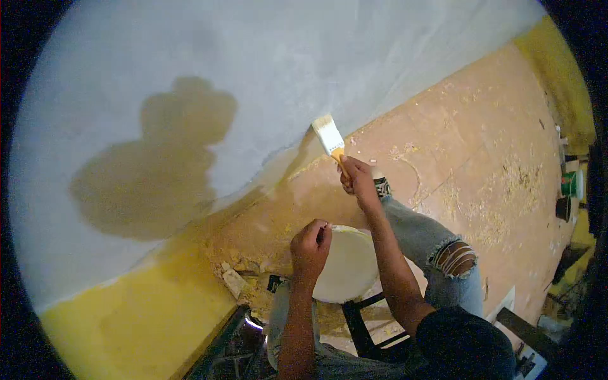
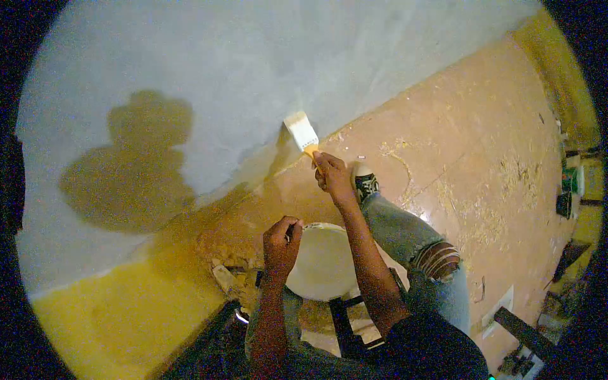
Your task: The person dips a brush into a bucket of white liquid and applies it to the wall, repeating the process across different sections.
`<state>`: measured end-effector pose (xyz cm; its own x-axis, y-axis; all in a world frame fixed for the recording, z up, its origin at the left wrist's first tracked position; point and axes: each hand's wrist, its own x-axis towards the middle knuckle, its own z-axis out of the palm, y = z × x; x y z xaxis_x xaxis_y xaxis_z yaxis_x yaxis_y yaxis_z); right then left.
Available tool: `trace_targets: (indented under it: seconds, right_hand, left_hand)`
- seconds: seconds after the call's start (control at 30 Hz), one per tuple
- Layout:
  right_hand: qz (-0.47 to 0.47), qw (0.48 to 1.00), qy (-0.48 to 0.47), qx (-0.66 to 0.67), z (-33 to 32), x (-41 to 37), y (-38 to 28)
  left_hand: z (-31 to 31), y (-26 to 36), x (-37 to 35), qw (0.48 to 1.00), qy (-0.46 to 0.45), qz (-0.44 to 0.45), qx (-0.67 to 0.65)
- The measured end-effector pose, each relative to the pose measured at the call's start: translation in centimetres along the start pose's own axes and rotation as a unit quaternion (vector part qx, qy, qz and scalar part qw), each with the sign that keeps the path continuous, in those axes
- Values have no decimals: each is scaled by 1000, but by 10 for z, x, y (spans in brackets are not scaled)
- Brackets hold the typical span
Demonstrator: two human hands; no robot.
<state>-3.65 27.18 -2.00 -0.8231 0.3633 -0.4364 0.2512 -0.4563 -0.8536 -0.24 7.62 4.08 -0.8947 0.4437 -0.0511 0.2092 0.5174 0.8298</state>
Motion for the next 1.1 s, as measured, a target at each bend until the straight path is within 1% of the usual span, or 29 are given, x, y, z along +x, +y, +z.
trace_targets:
  seconds: [0.03,0.07,0.13,0.17,0.2,0.27,0.3,0.37,0.4,0.43,0.47,0.5,0.57,0.6,0.67,0.7,0.77,0.8,0.87,0.9,0.97,1.0,1.07,1.1]
  right_hand:
    - [-35,998,-26,37,-5,21,32]
    - [-31,998,-32,36,-10,43,65]
    - [-47,999,1,15,-20,87,128]
    - [-46,999,-3,15,-27,99,151]
    - [-10,999,22,-23,-36,107,170]
    - [62,990,63,-110,-47,112,188]
    - [63,990,60,-112,-48,117,188]
    - [46,968,101,-227,-54,120,193]
    - [48,968,104,-226,-68,127,214]
    - [-33,925,77,-370,-91,143,248]
    - [-114,855,47,-505,-105,155,269]
    - [-114,855,49,-504,-106,160,268]
    - [-92,883,92,-451,-102,173,267]
    - [-93,883,93,-450,-95,172,255]
    - [-196,846,46,-494,-75,153,194]
    - [-200,844,46,-496,-64,136,159]
    - [-143,839,57,-522,-31,85,73]
    - [-147,838,56,-522,-14,57,35]
    - [-65,922,91,-372,15,3,-22]
    - [-65,921,88,-375,22,-16,-33]
    - [-79,955,100,-267,33,-44,-39]
    - [-79,955,98,-269,38,-45,-30]
    - [-102,970,109,-191,45,-30,9]
    - [-100,971,107,-190,47,-13,37]
  left_hand:
    - [-3,2,1,1000,-4,9,-4]
    - [-4,4,0,1000,-9,17,-8]
    - [-4,3,-2,1000,-10,14,-6]
    - [-4,3,-2,1000,-16,16,-6]
    - [-4,4,-2,1000,-12,14,-5]
    - [-4,6,-1,998,1,55,6]
    - [-3,7,0,999,5,53,5]
    - [-1,10,1,1000,-10,23,-19]
    - [-1,10,0,999,-14,22,-19]
    - [-1,11,1,999,-12,24,-18]
    - [-1,12,1,999,-9,26,-17]
    - [1,11,1,999,-9,28,-17]
    - [4,6,-2,999,-7,25,-21]
    - [2,5,-2,999,-8,26,-20]
    - [1,8,-2,998,-17,49,20]
    - [3,10,-3,998,-13,52,17]
    - [3,11,-5,999,-16,34,-15]
    - [3,13,-6,999,-13,36,-15]
    - [2,14,-7,999,-11,34,6]
    - [1,12,-7,999,-8,31,4]
    - [-1,10,-5,998,15,55,-32]
    - [-3,11,-4,998,17,54,-33]
    - [-10,15,-2,997,7,-37,-75]
    - [-13,17,0,997,9,-39,-72]
